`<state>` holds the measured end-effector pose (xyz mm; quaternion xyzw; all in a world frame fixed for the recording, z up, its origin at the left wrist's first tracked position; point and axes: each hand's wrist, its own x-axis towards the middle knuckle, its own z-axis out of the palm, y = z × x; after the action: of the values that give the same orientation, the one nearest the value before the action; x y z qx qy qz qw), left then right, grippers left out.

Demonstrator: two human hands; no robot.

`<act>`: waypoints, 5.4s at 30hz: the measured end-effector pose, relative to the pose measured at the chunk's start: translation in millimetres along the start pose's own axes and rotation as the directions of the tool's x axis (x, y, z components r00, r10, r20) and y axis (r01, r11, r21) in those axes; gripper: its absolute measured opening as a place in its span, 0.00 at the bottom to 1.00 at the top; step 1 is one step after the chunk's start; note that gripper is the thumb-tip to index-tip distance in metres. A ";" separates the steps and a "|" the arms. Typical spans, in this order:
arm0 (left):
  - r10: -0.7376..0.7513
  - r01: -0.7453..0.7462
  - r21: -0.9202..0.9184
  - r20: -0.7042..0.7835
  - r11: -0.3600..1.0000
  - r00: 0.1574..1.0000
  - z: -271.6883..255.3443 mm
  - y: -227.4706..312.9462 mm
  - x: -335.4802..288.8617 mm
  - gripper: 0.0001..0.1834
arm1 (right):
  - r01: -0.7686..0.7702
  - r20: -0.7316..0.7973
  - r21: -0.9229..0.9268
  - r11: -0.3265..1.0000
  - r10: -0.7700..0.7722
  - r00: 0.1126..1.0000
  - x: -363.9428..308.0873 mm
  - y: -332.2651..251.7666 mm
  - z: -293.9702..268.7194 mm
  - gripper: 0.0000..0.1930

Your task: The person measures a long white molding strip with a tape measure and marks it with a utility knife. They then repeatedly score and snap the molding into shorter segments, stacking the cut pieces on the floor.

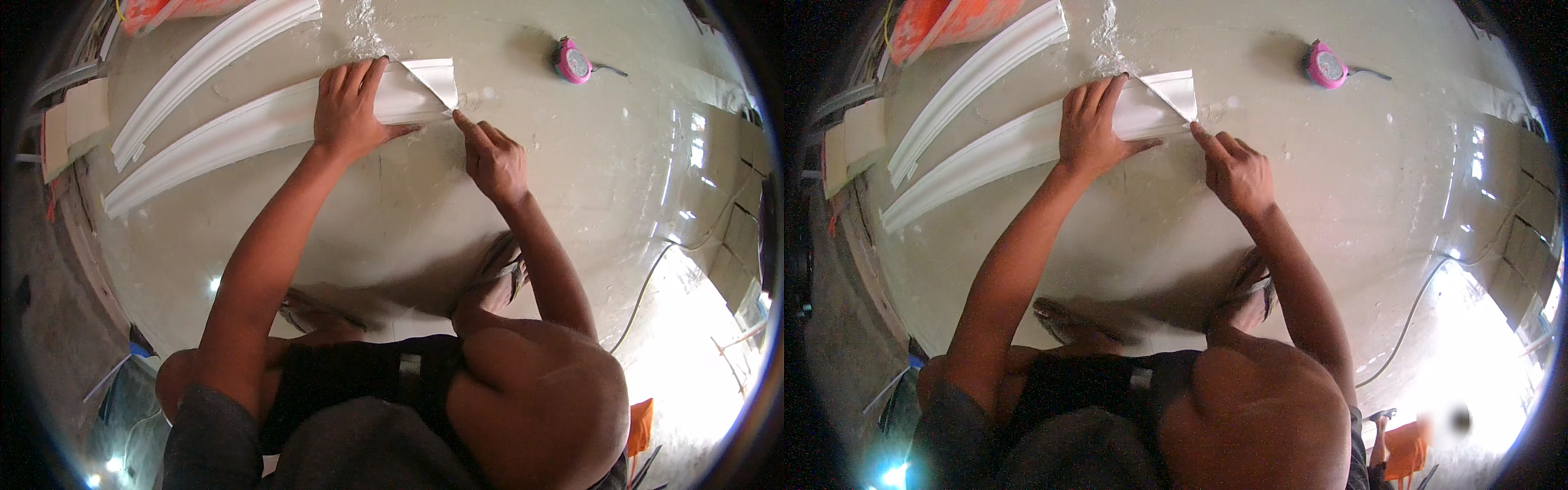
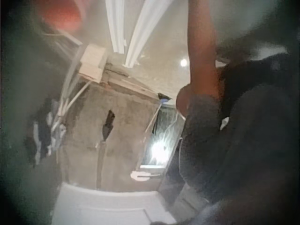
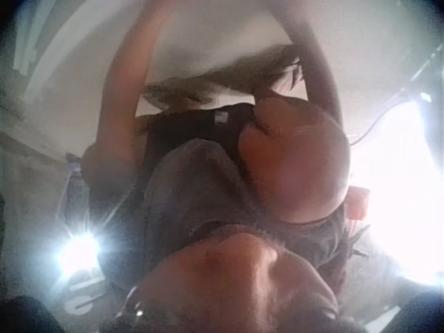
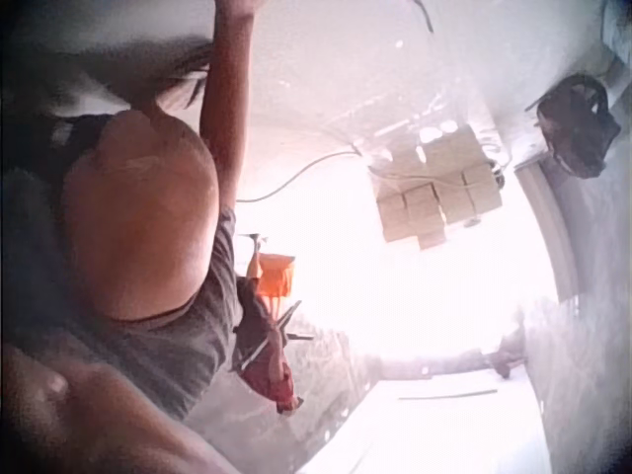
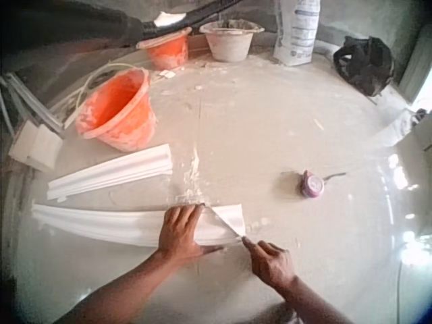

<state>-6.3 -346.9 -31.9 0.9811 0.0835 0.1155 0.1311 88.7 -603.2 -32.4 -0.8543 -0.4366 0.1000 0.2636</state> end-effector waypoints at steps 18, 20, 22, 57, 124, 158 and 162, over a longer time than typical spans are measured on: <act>0.006 -0.005 0.024 -0.035 1.000 0.999 5.1 0.6 5.8 0.61 | 0.034 -0.030 0.010 0.999 -0.033 0.999 -53.6 29.3 -18.6 0.30; 0.008 -0.007 0.025 -0.019 1.000 1.000 1.7 1.7 5.0 0.60 | 0.003 -0.005 0.029 1.000 -0.003 1.000 -86.0 36.6 -27.4 0.30; -0.012 0.012 0.023 -0.015 1.000 1.000 1.0 0.2 0.5 0.60 | 0.031 -0.027 0.029 0.999 -0.030 0.999 -76.4 31.9 -22.0 0.31; -0.009 0.009 0.003 -0.009 1.000 1.000 0.4 0.6 2.4 0.60 | 0.026 0.022 0.026 0.999 -0.026 0.999 -0.7 1.6 -5.3 0.29; 0.005 -0.005 0.000 -0.026 1.000 1.000 4.0 -6.5 3.5 0.60 | -0.071 0.007 0.057 0.996 0.071 0.997 8.4 -4.9 -1.3 0.24; 0.043 -0.041 0.035 -0.056 0.999 0.997 3.1 -6.7 3.4 0.58 | -0.095 0.031 0.061 0.994 0.094 0.995 -53.6 17.0 -21.0 0.26; 0.032 -0.031 0.035 -0.029 0.999 0.999 2.1 -4.0 0.6 0.58 | -0.066 0.025 0.111 0.992 0.063 0.998 -96.9 32.5 -26.1 0.31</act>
<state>-5.8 -343.5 -34.8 0.9826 0.0720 0.1307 0.1109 63.7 -705.7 -33.6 -0.8507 -0.4053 0.1419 0.3030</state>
